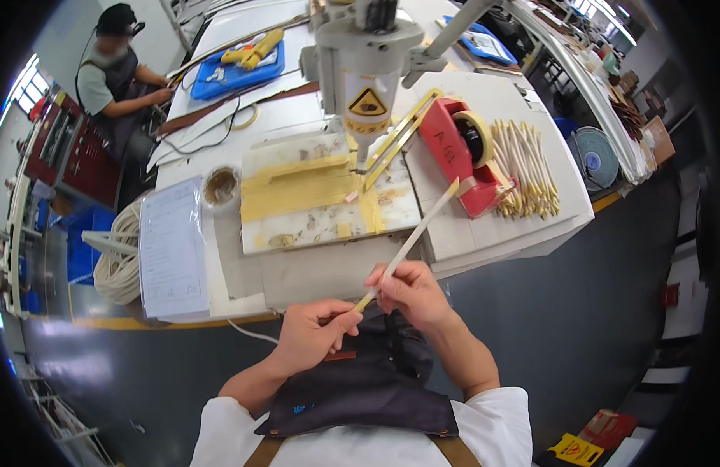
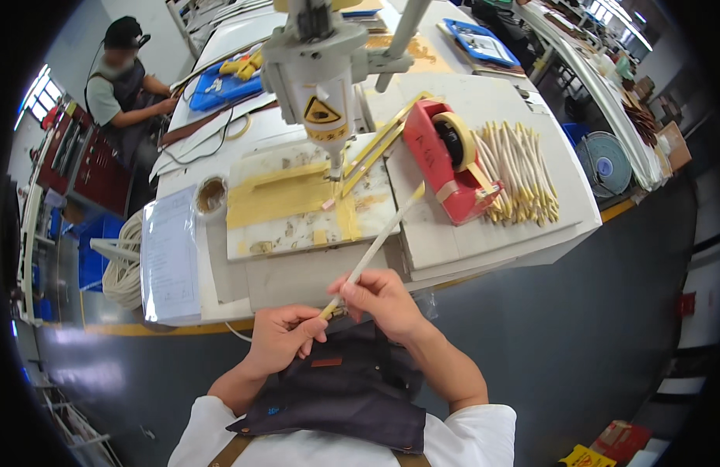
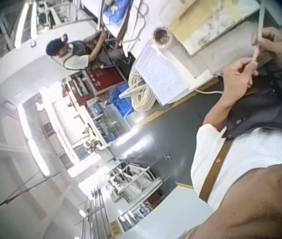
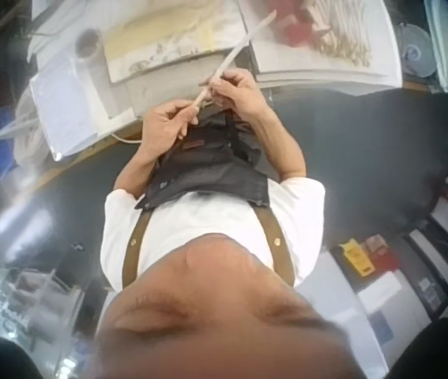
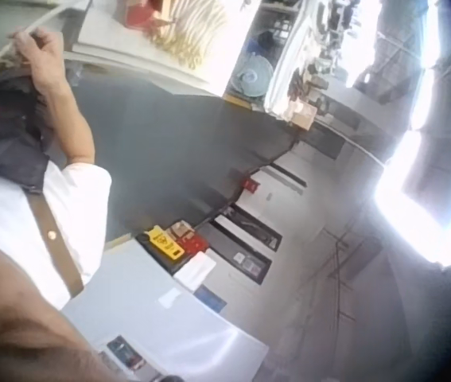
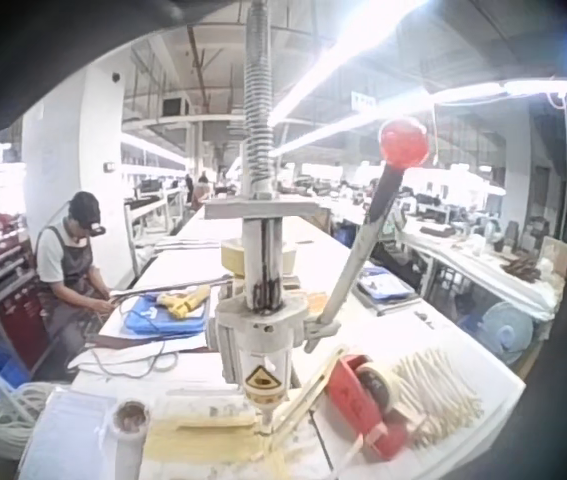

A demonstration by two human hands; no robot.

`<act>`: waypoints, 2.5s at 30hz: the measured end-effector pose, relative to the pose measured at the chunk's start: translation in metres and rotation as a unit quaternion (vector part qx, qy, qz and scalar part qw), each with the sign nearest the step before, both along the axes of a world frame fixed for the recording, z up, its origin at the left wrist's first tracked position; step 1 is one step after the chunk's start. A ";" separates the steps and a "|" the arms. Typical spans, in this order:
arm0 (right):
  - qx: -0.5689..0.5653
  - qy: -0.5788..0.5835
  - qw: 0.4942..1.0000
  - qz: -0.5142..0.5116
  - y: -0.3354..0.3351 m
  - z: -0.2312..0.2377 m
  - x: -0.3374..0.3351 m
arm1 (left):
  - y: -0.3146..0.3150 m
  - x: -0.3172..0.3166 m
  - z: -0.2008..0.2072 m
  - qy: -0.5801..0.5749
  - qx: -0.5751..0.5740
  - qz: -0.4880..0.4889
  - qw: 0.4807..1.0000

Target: The person repeatedly inserts a white cable into a jig, operates a lever to crimp a yellow connector onto the end, and then removes the finished unit. This process is repeated for multiple cables throughout the clip.

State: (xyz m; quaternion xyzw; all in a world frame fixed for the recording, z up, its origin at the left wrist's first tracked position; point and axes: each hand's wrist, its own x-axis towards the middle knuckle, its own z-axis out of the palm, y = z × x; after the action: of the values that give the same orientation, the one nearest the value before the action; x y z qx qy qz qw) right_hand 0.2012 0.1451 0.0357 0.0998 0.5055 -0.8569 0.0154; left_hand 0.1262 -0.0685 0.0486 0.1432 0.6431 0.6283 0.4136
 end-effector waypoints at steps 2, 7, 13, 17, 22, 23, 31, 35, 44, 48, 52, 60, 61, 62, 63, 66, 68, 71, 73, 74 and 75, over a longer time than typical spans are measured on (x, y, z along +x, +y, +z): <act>0.014 0.017 0.999 -0.047 0.011 0.004 -0.012 | -0.003 -0.004 0.002 0.012 -0.008 -0.013 1.000; 0.022 0.039 0.996 -0.083 0.037 0.009 -0.038 | -0.020 -0.016 -0.004 0.063 -0.007 -0.039 0.997; 0.013 -0.008 0.989 -0.150 0.042 0.021 -0.076 | -0.015 -0.036 0.004 0.432 -0.136 -0.016 0.891; 0.229 -0.012 0.952 -0.202 0.065 -0.001 -0.111 | 0.010 -0.054 -0.004 0.575 -0.130 0.055 0.806; 0.354 -0.024 0.904 -0.239 0.085 -0.005 -0.132 | 0.036 -0.080 -0.023 0.603 -0.103 0.097 0.785; 0.381 -0.029 0.891 -0.244 0.088 -0.006 -0.135 | 0.038 -0.083 -0.023 0.612 -0.100 0.098 0.779; 0.686 -0.012 0.685 -0.245 0.098 -0.016 -0.161 | 0.047 -0.108 -0.027 0.643 -0.131 0.068 0.752; 0.735 -0.027 0.641 -0.222 0.089 -0.014 -0.157 | 0.044 -0.104 -0.025 0.639 -0.148 0.066 0.752; 0.731 -0.055 0.642 -0.225 0.096 -0.016 -0.160 | 0.052 -0.111 -0.031 0.651 -0.092 0.055 0.751; 0.733 -0.065 0.644 -0.210 0.096 -0.013 -0.161 | 0.057 -0.112 -0.034 0.656 -0.100 0.039 0.747; 0.730 -0.090 0.652 -0.182 0.098 -0.010 -0.161 | 0.060 -0.117 -0.039 0.649 -0.065 0.041 0.757; 0.729 -0.097 0.655 -0.174 0.099 -0.011 -0.163 | 0.057 -0.125 -0.040 0.636 -0.064 0.002 0.769; 0.730 -0.095 0.654 -0.174 0.099 -0.012 -0.163 | 0.057 -0.126 -0.041 0.632 -0.065 -0.001 0.772; 0.730 -0.099 0.653 -0.173 0.099 -0.011 -0.162 | 0.057 -0.126 -0.040 0.630 -0.070 -0.007 0.773; 0.731 -0.102 0.653 -0.173 0.099 -0.011 -0.163 | 0.057 -0.126 -0.039 0.629 -0.075 -0.013 0.773; 0.732 -0.102 0.651 -0.175 0.099 -0.010 -0.162 | 0.058 -0.125 -0.037 0.618 -0.090 -0.024 0.781; 0.732 -0.103 0.650 -0.176 0.098 -0.009 -0.162 | 0.058 -0.126 -0.035 0.596 -0.084 -0.024 0.798; 0.734 -0.107 0.647 -0.175 0.097 -0.005 -0.161 | 0.060 -0.129 -0.032 0.553 -0.055 -0.015 0.831; 0.734 -0.109 0.647 -0.174 0.095 -0.004 -0.161 | 0.060 -0.130 -0.030 0.538 -0.044 -0.007 0.842; 0.735 -0.109 0.646 -0.174 0.095 -0.004 -0.161 | 0.060 -0.130 -0.029 0.533 -0.046 -0.009 0.845; 0.736 -0.111 0.645 -0.174 0.095 -0.004 -0.160 | 0.060 -0.130 -0.028 0.529 -0.049 -0.011 0.847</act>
State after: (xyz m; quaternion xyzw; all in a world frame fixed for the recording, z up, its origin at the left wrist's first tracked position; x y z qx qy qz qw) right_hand 0.0408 0.2404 0.0318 0.2584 0.9376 -0.1724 -0.1564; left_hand -0.0036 -0.0086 0.0206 0.4405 0.7927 0.4208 0.0242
